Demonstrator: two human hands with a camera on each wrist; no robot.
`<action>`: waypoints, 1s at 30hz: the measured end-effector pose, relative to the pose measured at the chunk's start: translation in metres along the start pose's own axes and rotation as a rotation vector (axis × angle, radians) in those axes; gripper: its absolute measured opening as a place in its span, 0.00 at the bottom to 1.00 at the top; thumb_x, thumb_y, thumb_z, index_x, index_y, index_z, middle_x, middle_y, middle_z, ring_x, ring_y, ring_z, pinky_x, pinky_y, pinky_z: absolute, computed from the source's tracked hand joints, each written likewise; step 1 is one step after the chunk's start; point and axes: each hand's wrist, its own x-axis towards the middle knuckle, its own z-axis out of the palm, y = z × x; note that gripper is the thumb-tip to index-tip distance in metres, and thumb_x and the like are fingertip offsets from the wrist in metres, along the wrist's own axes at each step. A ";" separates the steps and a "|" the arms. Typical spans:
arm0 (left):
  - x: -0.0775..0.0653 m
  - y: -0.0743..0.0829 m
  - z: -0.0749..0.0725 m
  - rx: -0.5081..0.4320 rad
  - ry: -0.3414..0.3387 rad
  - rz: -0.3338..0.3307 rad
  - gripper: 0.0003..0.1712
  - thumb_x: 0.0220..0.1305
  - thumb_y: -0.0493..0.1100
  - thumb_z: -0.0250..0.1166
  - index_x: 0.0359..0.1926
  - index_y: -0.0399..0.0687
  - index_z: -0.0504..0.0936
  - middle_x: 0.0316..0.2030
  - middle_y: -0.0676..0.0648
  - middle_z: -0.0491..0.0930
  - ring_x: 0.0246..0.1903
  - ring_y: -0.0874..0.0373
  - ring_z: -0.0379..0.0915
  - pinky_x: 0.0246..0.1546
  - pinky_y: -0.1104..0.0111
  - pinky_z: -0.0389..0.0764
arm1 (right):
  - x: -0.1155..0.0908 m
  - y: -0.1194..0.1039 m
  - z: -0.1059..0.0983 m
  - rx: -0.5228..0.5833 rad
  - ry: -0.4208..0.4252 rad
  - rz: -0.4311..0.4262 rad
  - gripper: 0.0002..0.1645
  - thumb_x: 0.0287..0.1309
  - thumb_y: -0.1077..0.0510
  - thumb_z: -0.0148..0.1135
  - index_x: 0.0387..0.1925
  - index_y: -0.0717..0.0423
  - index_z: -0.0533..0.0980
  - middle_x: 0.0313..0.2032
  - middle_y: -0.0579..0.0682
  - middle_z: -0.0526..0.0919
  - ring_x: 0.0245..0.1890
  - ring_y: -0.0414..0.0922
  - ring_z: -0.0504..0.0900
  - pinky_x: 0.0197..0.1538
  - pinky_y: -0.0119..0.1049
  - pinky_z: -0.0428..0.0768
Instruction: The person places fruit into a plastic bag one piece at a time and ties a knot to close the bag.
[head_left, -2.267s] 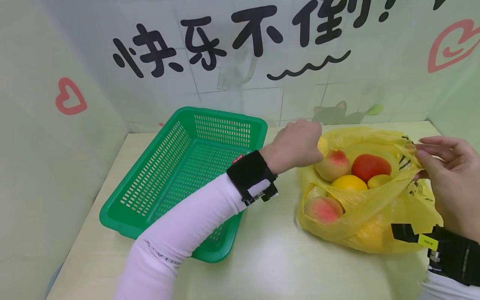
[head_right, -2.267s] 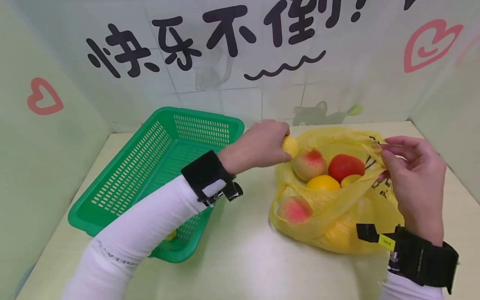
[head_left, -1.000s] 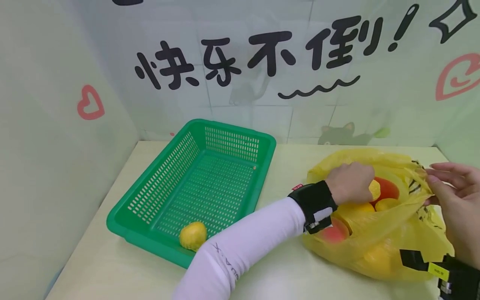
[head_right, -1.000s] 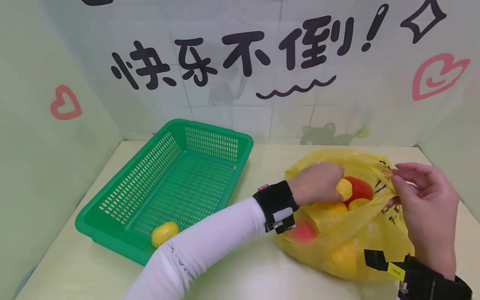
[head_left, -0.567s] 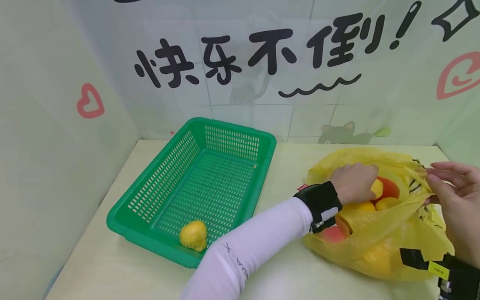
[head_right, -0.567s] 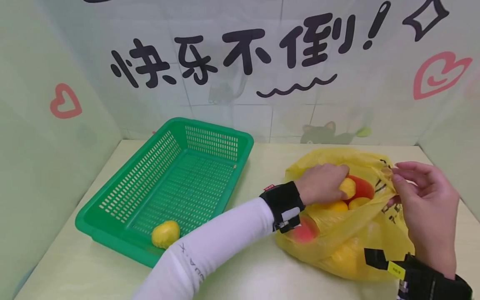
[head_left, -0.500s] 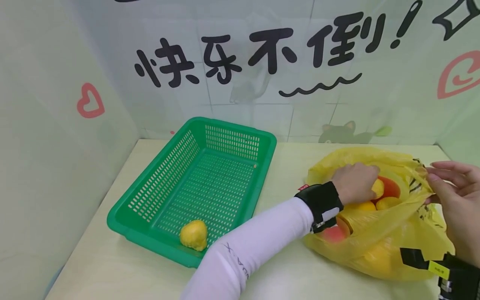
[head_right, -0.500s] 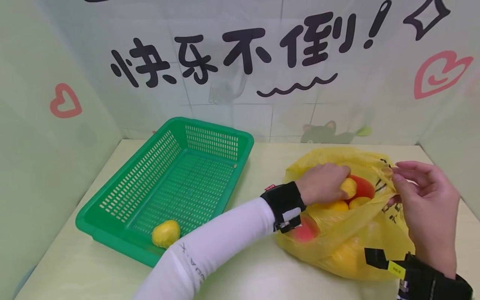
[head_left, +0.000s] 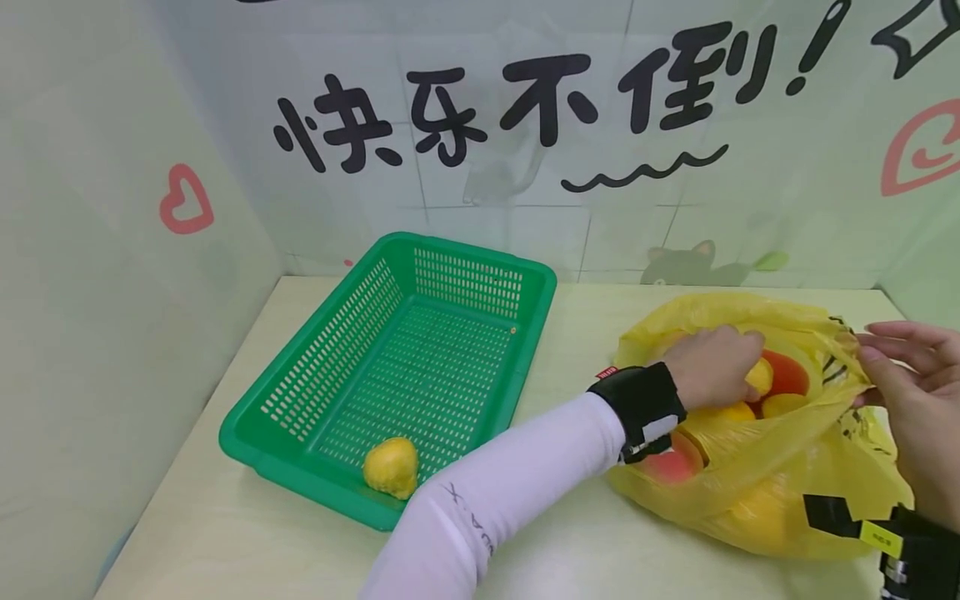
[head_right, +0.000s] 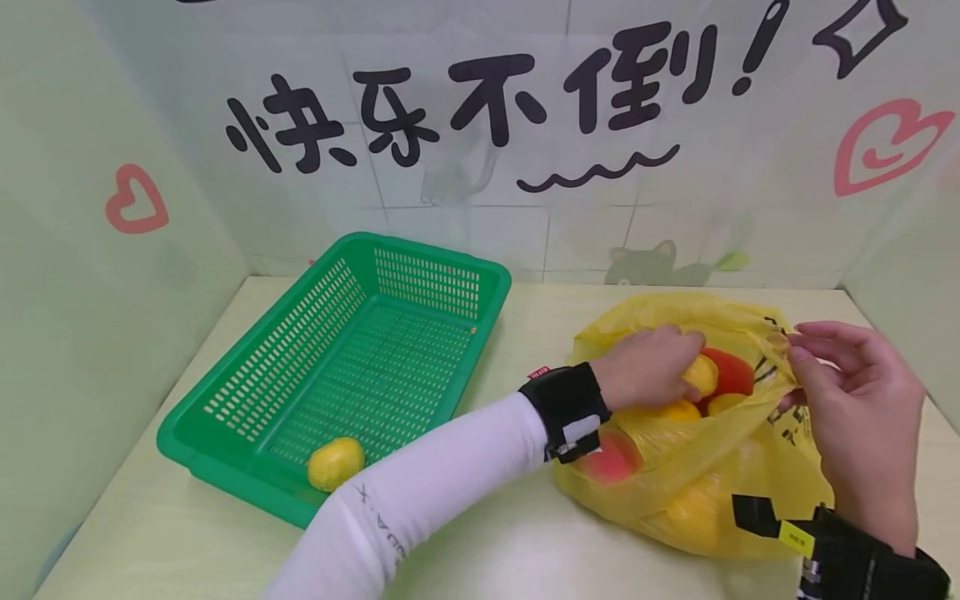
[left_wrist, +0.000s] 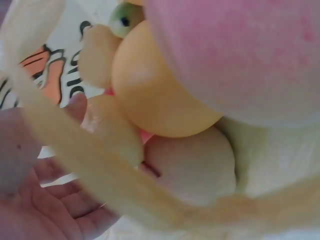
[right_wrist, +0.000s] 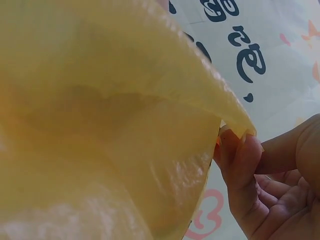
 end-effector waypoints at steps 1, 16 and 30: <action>-0.001 -0.001 -0.002 0.001 -0.006 0.006 0.21 0.65 0.59 0.63 0.54 0.61 0.72 0.37 0.59 0.73 0.37 0.66 0.72 0.35 0.79 0.73 | 0.000 0.000 0.000 0.001 -0.002 -0.003 0.20 0.69 0.66 0.50 0.48 0.35 0.73 0.39 0.21 0.79 0.28 0.21 0.79 0.29 0.12 0.73; -0.052 -0.036 -0.063 -0.076 -0.009 0.026 0.21 0.69 0.53 0.61 0.59 0.54 0.74 0.54 0.59 0.77 0.45 0.66 0.72 0.46 0.78 0.74 | -0.002 0.006 -0.001 0.012 -0.034 0.001 0.18 0.70 0.64 0.49 0.48 0.34 0.72 0.40 0.21 0.79 0.29 0.22 0.78 0.29 0.12 0.74; -0.136 -0.106 -0.102 -0.109 0.126 -0.039 0.22 0.69 0.51 0.62 0.60 0.49 0.75 0.57 0.51 0.79 0.56 0.59 0.72 0.56 0.68 0.75 | -0.003 0.001 0.000 0.053 -0.029 -0.040 0.20 0.69 0.67 0.50 0.46 0.36 0.74 0.38 0.23 0.81 0.27 0.21 0.80 0.28 0.12 0.73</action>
